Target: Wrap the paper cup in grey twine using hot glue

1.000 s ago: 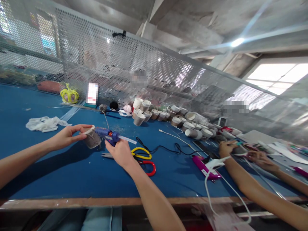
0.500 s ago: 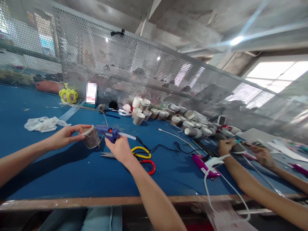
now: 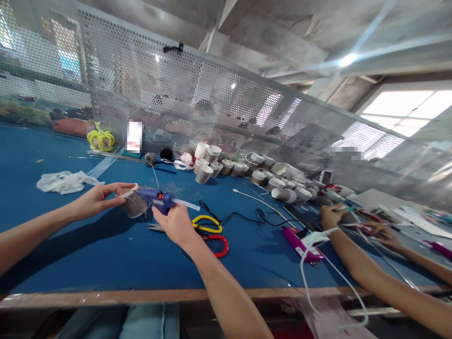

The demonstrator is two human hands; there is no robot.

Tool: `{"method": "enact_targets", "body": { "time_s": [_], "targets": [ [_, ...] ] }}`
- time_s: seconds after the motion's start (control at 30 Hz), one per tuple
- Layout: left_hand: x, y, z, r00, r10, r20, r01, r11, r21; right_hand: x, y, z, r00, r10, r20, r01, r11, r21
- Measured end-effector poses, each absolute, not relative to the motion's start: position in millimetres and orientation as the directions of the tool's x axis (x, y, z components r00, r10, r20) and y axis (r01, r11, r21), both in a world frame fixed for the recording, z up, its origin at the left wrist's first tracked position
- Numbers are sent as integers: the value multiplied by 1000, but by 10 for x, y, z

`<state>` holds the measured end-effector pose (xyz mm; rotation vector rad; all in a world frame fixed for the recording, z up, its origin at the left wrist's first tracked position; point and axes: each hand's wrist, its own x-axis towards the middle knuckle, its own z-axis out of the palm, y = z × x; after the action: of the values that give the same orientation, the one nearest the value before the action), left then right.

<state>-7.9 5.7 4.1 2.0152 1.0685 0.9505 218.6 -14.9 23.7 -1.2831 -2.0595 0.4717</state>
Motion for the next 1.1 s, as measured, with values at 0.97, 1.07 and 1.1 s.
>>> {"method": "enact_targets", "body": {
  "time_s": [0.97,1.07,1.1],
  "targets": [
    [-89,58,43,431,853,293,393,-470,791,2204,-144,254,-260,918,301,638,397,-660],
    [-89,50,51,434,854,287,392,-466,793,2202,-109,241,-247,924,291,650,381,-657],
    [-87,46,55,434,855,284,392,-463,795,2199,-96,236,-246,925,289,653,379,-656]
  ]
}}
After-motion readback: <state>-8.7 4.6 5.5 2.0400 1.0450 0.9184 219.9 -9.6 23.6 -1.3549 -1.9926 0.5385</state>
